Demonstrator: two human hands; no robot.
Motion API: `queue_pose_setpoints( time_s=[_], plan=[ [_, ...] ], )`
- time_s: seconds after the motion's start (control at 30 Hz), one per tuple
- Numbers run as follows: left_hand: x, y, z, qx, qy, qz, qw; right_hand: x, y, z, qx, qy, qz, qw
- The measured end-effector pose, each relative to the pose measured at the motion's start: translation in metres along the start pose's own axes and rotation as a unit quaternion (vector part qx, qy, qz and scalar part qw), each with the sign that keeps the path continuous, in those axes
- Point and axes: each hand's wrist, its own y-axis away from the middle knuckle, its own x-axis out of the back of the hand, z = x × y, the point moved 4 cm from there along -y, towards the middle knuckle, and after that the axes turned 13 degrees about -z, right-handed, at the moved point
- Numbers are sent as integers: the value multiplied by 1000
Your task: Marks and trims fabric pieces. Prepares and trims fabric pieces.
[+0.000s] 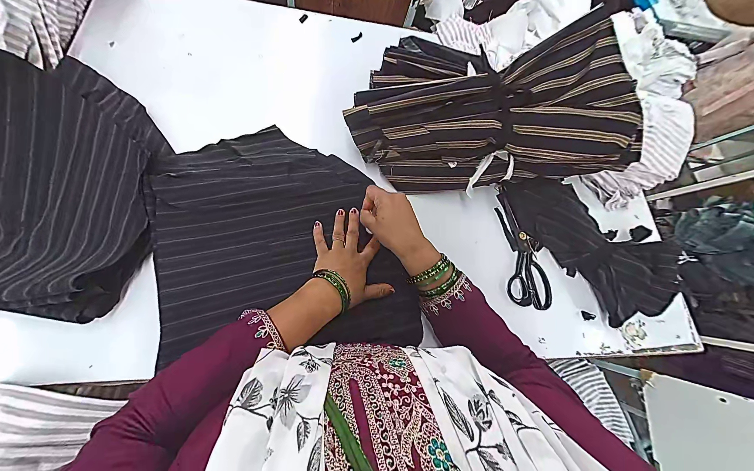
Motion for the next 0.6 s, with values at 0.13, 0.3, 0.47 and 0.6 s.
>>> queue_pose_setpoints(
  time_s=[0.13, 0.3, 0.47, 0.6],
  plan=[
    [-1, -1, 0, 4, 1, 5, 1000, 6, -1, 8, 35, -49, 60, 996],
    [-2, -2, -1, -4, 5, 10, 1000, 8, -4, 5, -7, -34, -33, 999],
    [-3, -2, -2, 8, -2, 17, 1000, 0, 1, -3, -6, 7, -12, 1000],
    [-6, -7, -9, 0, -9, 57, 998, 9, -16, 12, 46, -104, 96, 989]
  ],
)
